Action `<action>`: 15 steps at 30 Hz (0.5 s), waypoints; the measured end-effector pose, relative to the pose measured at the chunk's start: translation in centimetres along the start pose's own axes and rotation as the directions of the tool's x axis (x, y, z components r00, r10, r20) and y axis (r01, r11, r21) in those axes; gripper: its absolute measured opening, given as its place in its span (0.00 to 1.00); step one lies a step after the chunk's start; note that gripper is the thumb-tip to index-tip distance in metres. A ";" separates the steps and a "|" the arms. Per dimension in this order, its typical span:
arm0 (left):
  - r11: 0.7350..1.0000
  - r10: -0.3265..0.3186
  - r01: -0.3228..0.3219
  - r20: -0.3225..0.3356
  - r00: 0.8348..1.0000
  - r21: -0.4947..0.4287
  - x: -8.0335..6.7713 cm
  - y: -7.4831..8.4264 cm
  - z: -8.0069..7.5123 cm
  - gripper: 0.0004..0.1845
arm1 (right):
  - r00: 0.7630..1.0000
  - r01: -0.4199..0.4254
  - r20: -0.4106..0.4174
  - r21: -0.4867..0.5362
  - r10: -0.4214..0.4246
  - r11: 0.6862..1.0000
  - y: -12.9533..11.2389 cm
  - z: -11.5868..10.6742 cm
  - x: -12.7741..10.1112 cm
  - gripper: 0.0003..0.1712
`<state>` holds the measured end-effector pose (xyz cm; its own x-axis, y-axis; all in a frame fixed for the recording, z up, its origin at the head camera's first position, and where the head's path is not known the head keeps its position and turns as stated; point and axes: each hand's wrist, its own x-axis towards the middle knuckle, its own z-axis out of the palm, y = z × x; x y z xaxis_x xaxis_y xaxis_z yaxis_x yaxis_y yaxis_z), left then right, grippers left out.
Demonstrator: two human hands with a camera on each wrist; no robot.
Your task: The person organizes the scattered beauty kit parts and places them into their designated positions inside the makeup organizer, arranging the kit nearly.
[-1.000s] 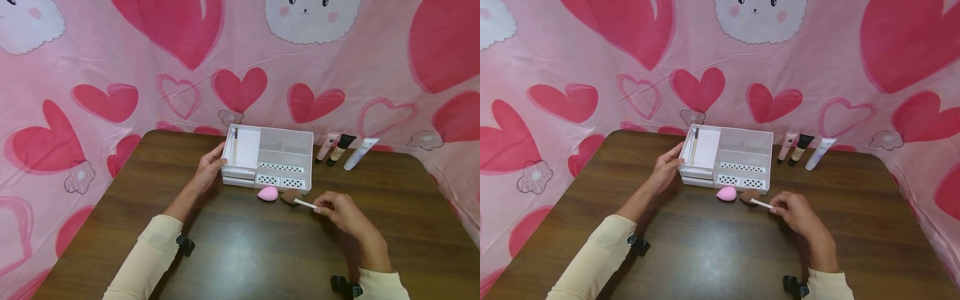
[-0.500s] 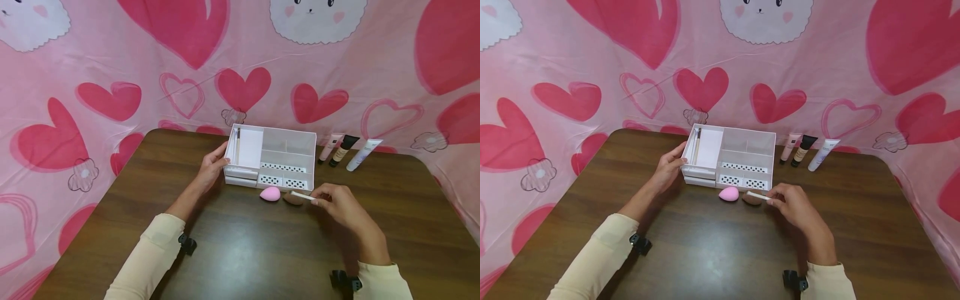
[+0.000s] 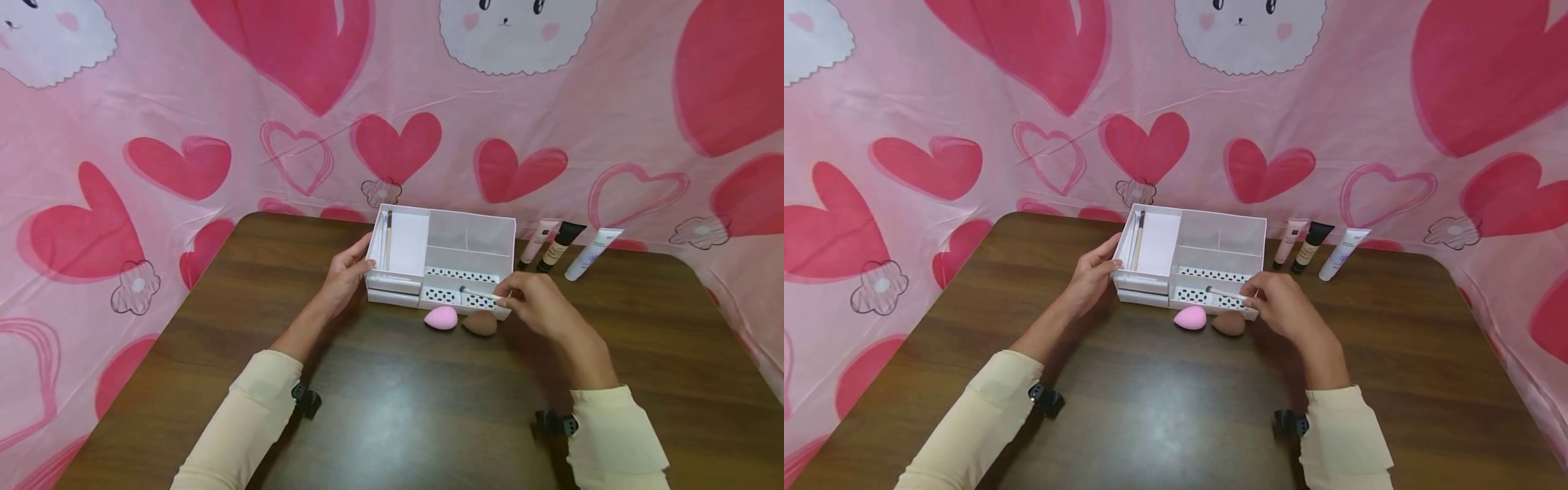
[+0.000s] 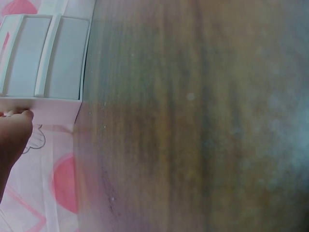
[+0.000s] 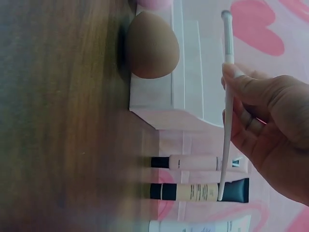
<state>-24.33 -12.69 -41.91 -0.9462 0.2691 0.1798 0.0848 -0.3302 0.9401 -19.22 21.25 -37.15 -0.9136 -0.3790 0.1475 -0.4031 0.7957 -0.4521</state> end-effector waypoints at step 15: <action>1.000 -0.010 0.010 -0.014 1.000 -0.002 0.0 0.0 0.0 0.34 | 0.997 0.026 0.067 -0.026 -0.024 0.999 -0.3 0.2 4.7 0.09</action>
<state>-24.30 -12.69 -41.94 -0.9511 0.2600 0.1668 0.0751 -0.3291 0.9413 -23.38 19.15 -36.51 -0.8977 -0.4293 0.0988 -0.4282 0.7975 -0.4250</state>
